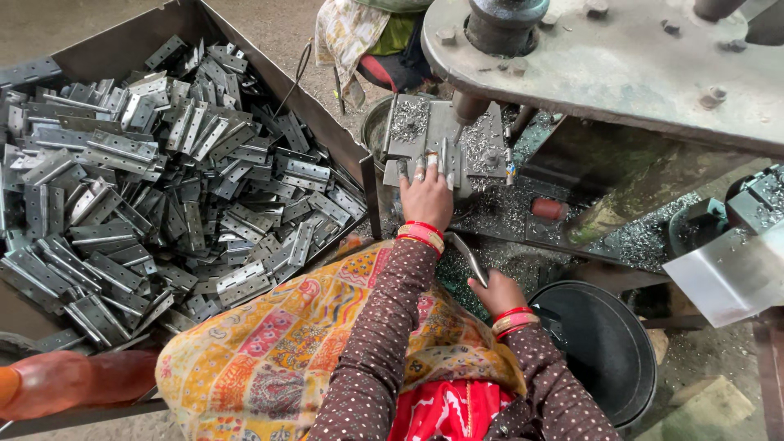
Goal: The person places metal brackets into a jig, pulls a lever to drill holes, and then discards the processed brackets into a large metal bin.
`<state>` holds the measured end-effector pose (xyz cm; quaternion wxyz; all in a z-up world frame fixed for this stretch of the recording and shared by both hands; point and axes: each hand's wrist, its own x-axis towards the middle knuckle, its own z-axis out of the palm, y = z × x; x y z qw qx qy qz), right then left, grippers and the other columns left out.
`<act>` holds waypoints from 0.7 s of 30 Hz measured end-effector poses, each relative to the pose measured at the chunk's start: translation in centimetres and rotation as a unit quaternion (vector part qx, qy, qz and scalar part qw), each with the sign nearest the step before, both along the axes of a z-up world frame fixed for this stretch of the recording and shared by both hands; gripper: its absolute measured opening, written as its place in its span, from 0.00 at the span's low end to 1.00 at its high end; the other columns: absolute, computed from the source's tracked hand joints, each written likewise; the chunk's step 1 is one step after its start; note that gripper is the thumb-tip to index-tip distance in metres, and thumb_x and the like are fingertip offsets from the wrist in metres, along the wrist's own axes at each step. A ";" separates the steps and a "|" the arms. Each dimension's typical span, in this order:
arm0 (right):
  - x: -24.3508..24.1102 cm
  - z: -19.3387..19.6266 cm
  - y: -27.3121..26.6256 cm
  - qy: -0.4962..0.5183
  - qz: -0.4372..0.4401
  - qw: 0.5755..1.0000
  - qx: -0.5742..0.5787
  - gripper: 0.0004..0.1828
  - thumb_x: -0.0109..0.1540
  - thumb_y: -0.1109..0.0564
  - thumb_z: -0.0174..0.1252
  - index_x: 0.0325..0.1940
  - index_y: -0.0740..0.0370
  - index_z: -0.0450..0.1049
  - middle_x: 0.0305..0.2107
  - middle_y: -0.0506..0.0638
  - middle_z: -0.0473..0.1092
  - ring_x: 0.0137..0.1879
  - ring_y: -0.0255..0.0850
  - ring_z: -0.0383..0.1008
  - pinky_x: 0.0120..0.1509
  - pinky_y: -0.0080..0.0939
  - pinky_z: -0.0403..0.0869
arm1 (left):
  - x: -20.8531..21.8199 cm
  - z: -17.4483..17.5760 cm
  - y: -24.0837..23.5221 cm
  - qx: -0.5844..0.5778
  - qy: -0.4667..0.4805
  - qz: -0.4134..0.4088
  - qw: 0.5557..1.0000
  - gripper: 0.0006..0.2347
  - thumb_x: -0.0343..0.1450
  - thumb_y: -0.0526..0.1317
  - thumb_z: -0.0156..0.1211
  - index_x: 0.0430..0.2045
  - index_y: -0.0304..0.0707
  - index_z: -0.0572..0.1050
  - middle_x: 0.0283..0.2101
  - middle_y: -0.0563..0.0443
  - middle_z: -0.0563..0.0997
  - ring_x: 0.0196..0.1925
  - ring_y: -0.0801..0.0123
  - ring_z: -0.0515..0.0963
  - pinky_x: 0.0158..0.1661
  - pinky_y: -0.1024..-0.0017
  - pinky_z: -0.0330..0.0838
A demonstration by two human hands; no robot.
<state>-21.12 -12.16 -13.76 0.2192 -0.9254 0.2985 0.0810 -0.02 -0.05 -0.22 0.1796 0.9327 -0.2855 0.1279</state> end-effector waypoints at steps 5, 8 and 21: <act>-0.9 -3.4 0.8 -0.010 0.006 1.000 -0.018 0.30 0.64 0.35 0.54 0.53 0.64 0.71 0.28 0.65 0.77 0.37 0.63 0.79 0.42 0.61 0.76 | 0.9 -0.7 -0.1 -0.048 -0.036 0.010 0.998 0.12 0.68 0.39 0.53 0.41 0.37 0.81 0.60 0.47 0.77 0.61 0.56 0.75 0.60 0.40 0.61; -1.4 -3.3 1.0 -0.025 0.017 0.999 -0.021 0.27 0.65 0.36 0.53 0.48 0.63 0.73 0.31 0.63 0.77 0.39 0.63 0.79 0.45 0.61 0.76 | 0.8 -0.9 -0.1 -0.024 -0.025 0.014 0.999 0.12 0.69 0.40 0.54 0.42 0.37 0.81 0.59 0.47 0.77 0.63 0.56 0.74 0.61 0.41 0.62; -0.5 -6.1 -0.1 0.002 -0.001 1.000 -0.009 0.26 0.64 0.35 0.56 0.42 0.61 0.76 0.30 0.63 0.78 0.38 0.61 0.80 0.43 0.60 0.76 | 1.0 -0.3 -0.1 -0.001 -0.001 -0.001 1.000 0.10 0.71 0.38 0.52 0.38 0.38 0.81 0.57 0.46 0.77 0.63 0.55 0.74 0.62 0.42 0.61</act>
